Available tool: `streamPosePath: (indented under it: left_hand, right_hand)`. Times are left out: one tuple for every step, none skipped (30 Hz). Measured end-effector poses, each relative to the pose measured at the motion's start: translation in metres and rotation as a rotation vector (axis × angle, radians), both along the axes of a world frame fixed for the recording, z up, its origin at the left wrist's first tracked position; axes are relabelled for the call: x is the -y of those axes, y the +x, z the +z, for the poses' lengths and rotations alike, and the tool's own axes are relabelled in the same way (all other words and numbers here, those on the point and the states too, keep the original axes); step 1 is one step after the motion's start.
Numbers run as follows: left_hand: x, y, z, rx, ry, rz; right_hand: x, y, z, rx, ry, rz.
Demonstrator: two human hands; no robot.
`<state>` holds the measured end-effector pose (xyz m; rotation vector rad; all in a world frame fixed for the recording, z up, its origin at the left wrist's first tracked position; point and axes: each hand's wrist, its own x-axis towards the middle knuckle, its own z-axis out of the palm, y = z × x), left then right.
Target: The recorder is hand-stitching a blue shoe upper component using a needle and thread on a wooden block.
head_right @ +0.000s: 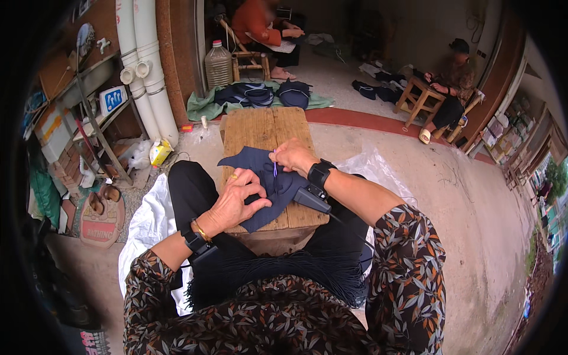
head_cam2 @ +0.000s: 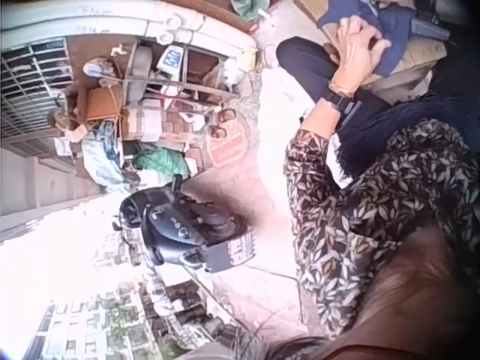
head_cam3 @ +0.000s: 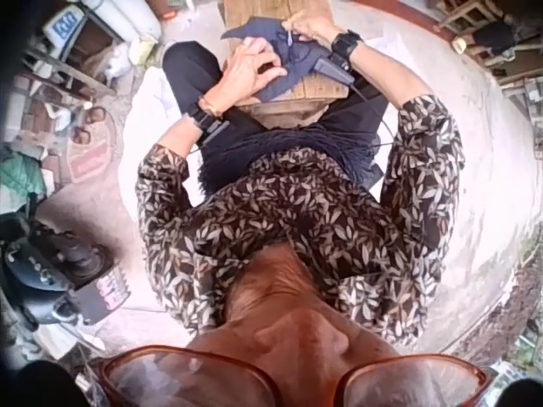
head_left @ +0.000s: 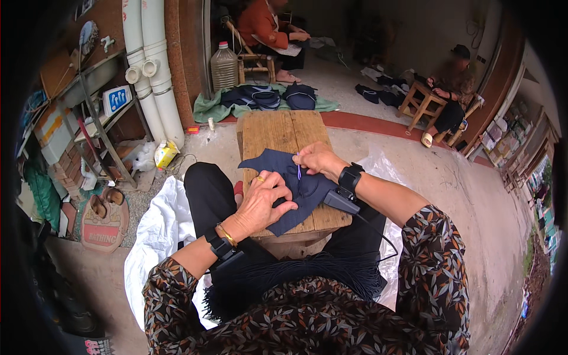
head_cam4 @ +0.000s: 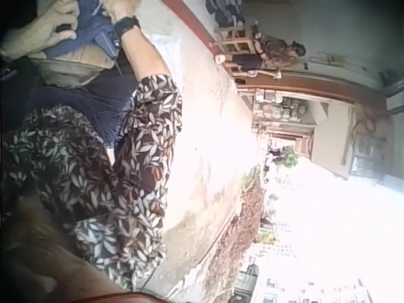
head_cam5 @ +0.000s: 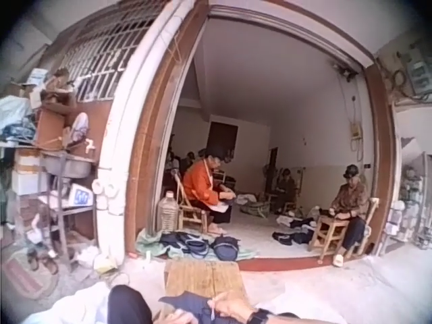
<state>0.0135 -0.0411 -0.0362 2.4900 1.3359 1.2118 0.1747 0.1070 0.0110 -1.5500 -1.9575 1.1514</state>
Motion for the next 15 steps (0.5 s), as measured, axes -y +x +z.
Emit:
streamPosePath:
  left_hand:
    - [0.0,-0.001,0.001,-0.039,0.001,0.007]
    - [-0.001,-0.002,0.002,-0.05,-0.02,-0.011]
    - [0.0,-0.002,0.002,-0.071,-0.004,-0.006]
    - [-0.001,-0.003,0.004,-0.103,-0.021,-0.009]
    - [0.001,-0.002,0.005,-0.118,0.066,-0.003]
    - [0.003,-0.001,0.006,-0.157,0.09,0.028]
    - [0.006,0.002,0.007,-0.19,0.139,0.041]
    - [0.007,0.006,0.007,-0.208,0.154,0.066]
    - [0.009,0.012,0.007,-0.243,0.159,0.062]
    - [0.015,0.019,0.005,-0.258,0.1,0.042]
    - [0.018,0.025,0.003,-0.215,0.086,0.014]
    - [0.022,0.029,0.001,-0.202,0.055,-0.028]
    - [0.025,0.03,-0.001,-0.094,-0.008,-0.041]
    - [0.024,0.029,-0.002,-0.01,-0.037,-0.071]
    - [0.024,0.027,-0.003,0.008,-0.041,-0.107]
  right_hand:
    - [-0.002,0.002,0.001,-0.027,-0.016,0.06]
    - [-0.001,0.006,0.0,-0.098,0.09,0.189]
    - [0.001,0.01,0.0,-0.091,0.164,0.282]
    - [0.002,0.013,0.001,-0.159,0.217,0.313]
    - [0.006,0.015,0.001,-0.184,0.168,0.496]
    - [0.01,0.016,0.001,-0.241,0.114,0.717]
    - [0.014,0.015,0.002,-0.207,0.061,0.685]
    - [0.015,0.015,0.004,-0.23,0.05,0.695]
    - [0.016,0.013,0.005,-0.233,-0.035,0.621]
    - [0.018,0.014,0.006,-0.21,-0.074,0.57]
    - [0.017,0.012,0.007,-0.15,-0.067,0.543]
    - [0.017,0.009,0.007,-0.09,-0.051,0.52]
    - [0.017,0.009,0.007,-0.064,-0.031,0.513]
    - [0.013,0.007,0.006,-0.026,-0.046,0.508]
    - [0.009,0.008,0.006,-0.032,-0.042,0.44]
